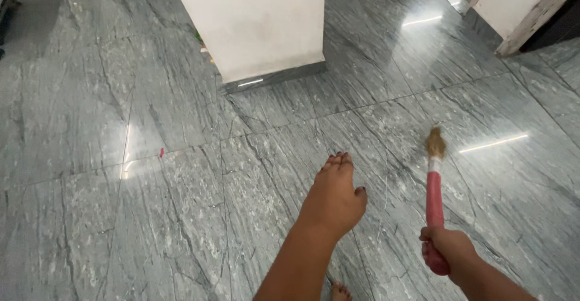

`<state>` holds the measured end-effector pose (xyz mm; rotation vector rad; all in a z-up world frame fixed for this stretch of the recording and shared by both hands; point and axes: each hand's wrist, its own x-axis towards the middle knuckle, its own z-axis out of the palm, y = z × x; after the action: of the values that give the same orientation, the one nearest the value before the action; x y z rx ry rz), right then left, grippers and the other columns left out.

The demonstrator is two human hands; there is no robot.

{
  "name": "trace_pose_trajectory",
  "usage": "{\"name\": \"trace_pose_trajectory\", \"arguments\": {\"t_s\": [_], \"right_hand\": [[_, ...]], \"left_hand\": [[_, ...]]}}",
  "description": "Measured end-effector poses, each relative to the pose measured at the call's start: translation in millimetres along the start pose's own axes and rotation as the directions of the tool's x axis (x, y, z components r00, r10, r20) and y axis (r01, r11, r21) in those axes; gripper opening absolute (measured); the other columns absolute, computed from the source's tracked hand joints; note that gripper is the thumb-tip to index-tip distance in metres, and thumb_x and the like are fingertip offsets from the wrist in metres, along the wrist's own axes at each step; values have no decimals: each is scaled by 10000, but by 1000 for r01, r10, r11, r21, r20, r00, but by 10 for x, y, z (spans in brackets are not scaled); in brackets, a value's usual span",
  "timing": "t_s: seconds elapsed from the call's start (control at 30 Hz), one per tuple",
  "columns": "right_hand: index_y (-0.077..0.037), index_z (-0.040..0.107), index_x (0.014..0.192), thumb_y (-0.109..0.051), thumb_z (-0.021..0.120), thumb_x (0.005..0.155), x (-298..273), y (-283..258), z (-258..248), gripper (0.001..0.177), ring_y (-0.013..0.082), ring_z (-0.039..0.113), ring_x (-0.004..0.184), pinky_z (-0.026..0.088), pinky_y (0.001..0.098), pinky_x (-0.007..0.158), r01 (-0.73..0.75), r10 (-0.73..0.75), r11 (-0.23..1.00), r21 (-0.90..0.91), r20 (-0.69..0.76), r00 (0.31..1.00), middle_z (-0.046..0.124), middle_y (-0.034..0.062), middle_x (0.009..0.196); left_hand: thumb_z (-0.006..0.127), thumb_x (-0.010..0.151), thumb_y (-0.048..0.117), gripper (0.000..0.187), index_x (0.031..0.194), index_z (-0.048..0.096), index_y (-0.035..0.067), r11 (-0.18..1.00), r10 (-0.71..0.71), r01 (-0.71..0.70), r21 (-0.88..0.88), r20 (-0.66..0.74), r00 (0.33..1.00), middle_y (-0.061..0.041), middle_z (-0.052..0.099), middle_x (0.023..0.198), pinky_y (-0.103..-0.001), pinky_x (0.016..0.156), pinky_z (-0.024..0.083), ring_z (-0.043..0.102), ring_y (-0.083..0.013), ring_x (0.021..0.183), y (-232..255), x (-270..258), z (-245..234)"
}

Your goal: The person sweeps a tiled floor using a broom, moving debris along the surface across multiple rooms.

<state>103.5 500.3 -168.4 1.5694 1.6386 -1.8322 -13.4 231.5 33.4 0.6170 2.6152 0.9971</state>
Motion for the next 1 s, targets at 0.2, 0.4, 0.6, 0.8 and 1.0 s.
{"name": "trace_pose_trajectory", "arguments": {"t_s": [0.2,0.4,0.6,0.8,1.0], "right_hand": [[89,624,932,-96,721,804,118,236,-116,245,271,630,577,498,410,544,-88,72,978,-187,-91,993,666,191,729],[134,678,929,-118,763,788,145,336,97,300,292,610,601,491,421,566,-55,38,921,-386,-49,998,660,215,763],[102,667,919,-144,807,783,26,423,660,313,294,629,614,514,450,538,-84,77,880,-467,-33,996,656,183,772],[103,694,916,-193,827,800,-501,625,1617,346,296,672,648,555,443,548,-3,27,730,-683,25,999,684,177,794],[78,707,926,-253,826,787,-1150,890,2570,378,310,695,610,567,436,518,82,120,595,-800,189,975,704,180,776]], "left_hand": [[633,883,127,674,1462,383,-112,999,-44,44,-28,-22,999,-274,380,1561,-411,1207,285,329,-392,1482,-114,-228,29],[638,890,133,683,1472,369,-101,989,-143,141,-53,-42,989,-263,349,1583,-409,1217,260,304,-375,1499,-405,-438,-97],[630,899,141,676,1471,374,-111,980,-176,163,-111,-120,977,-282,358,1576,-417,1221,267,314,-389,1493,-739,-750,-307],[635,885,157,672,1448,404,-127,973,-212,186,-133,-216,953,-299,397,1548,-429,1209,285,343,-405,1475,-1196,-1142,-544],[643,852,140,656,1408,455,-154,976,-216,194,-99,-330,919,-336,465,1486,-446,1206,308,414,-443,1423,-1647,-1560,-786]]}}
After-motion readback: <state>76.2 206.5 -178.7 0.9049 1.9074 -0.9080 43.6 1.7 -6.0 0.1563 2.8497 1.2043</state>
